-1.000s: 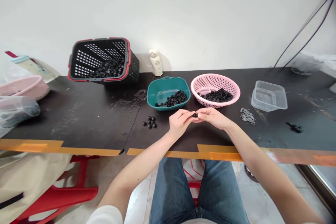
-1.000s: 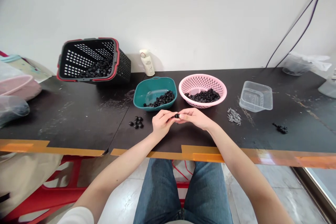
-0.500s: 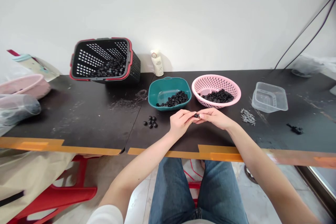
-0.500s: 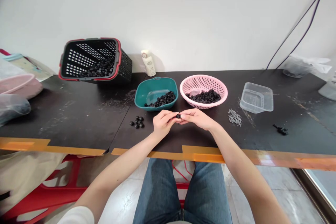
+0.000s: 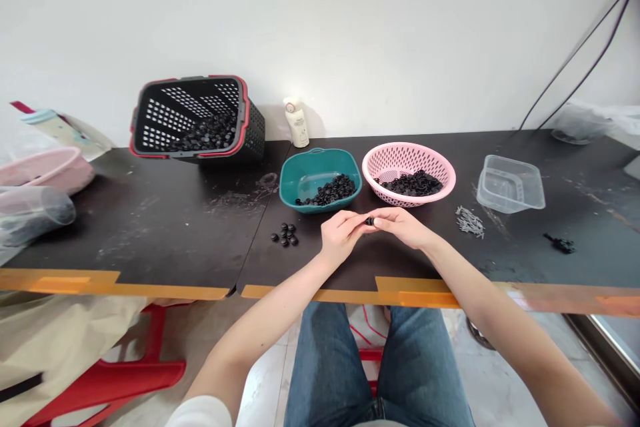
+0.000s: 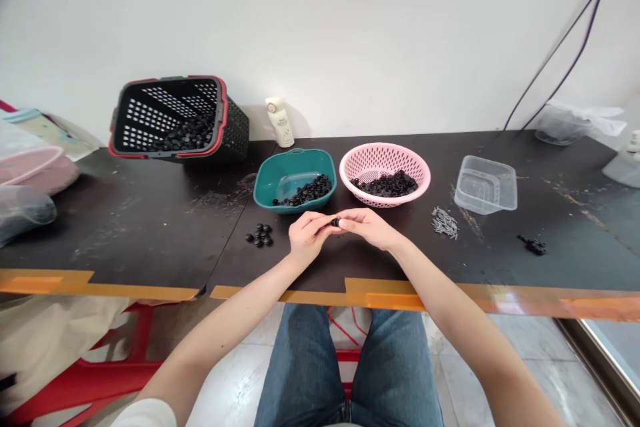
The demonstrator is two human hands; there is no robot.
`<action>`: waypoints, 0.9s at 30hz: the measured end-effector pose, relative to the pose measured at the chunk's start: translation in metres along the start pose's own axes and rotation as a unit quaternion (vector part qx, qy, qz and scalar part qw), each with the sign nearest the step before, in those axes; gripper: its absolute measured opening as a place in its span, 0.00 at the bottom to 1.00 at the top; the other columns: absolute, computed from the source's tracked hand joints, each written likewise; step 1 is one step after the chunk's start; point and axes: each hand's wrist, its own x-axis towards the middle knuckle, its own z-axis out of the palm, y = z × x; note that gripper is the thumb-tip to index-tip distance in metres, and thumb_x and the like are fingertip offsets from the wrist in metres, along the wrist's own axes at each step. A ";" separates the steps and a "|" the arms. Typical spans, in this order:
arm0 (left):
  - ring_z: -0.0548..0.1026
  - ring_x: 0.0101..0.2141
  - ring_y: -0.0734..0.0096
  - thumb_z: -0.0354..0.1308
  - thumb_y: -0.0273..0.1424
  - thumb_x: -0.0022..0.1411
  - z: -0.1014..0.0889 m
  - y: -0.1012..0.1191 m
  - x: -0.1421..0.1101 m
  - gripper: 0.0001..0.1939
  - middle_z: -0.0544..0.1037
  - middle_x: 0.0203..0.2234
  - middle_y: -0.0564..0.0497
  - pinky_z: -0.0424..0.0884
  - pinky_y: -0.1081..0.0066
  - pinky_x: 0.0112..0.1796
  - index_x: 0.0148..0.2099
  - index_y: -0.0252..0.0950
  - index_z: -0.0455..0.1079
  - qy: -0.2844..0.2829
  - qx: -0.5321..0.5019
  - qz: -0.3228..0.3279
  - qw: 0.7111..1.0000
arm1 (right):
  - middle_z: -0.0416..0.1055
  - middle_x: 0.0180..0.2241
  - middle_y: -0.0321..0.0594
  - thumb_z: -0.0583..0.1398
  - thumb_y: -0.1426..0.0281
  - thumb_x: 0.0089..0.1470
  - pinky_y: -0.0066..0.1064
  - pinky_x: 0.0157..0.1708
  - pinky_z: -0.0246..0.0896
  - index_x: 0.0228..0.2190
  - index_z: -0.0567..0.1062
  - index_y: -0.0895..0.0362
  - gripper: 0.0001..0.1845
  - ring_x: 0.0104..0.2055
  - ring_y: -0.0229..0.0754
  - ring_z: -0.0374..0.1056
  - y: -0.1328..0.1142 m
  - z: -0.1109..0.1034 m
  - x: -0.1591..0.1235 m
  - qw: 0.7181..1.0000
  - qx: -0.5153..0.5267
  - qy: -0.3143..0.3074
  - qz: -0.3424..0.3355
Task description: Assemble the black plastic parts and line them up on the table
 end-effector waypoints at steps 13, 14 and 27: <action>0.75 0.31 0.73 0.60 0.33 0.58 0.000 -0.005 -0.002 0.10 0.77 0.31 0.49 0.74 0.73 0.32 0.43 0.37 0.74 -0.004 0.000 0.001 1.000 | 0.78 0.39 0.41 0.66 0.61 0.46 0.43 0.51 0.63 0.37 0.80 0.53 0.15 0.42 0.45 0.73 0.011 0.020 -0.001 0.993 0.096 0.068 -0.009; 0.75 0.31 0.72 0.60 0.32 0.58 0.000 -0.006 -0.002 0.10 0.77 0.31 0.49 0.74 0.73 0.32 0.43 0.37 0.74 -0.008 0.002 0.001 1.000 | 0.78 0.39 0.41 0.66 0.61 0.46 0.43 0.51 0.63 0.37 0.80 0.53 0.15 0.43 0.45 0.73 0.011 0.021 -0.001 0.992 0.107 0.068 -0.003; 0.72 0.49 0.62 0.48 0.37 0.66 0.003 -0.001 0.006 0.21 0.72 0.51 0.42 0.70 0.61 0.49 0.59 0.38 0.61 -0.179 -0.135 -0.167 0.960 | 0.78 0.33 0.40 0.66 0.64 0.46 0.42 0.48 0.66 0.33 0.80 0.55 0.11 0.38 0.43 0.73 0.010 0.024 0.009 0.987 0.128 0.089 -0.026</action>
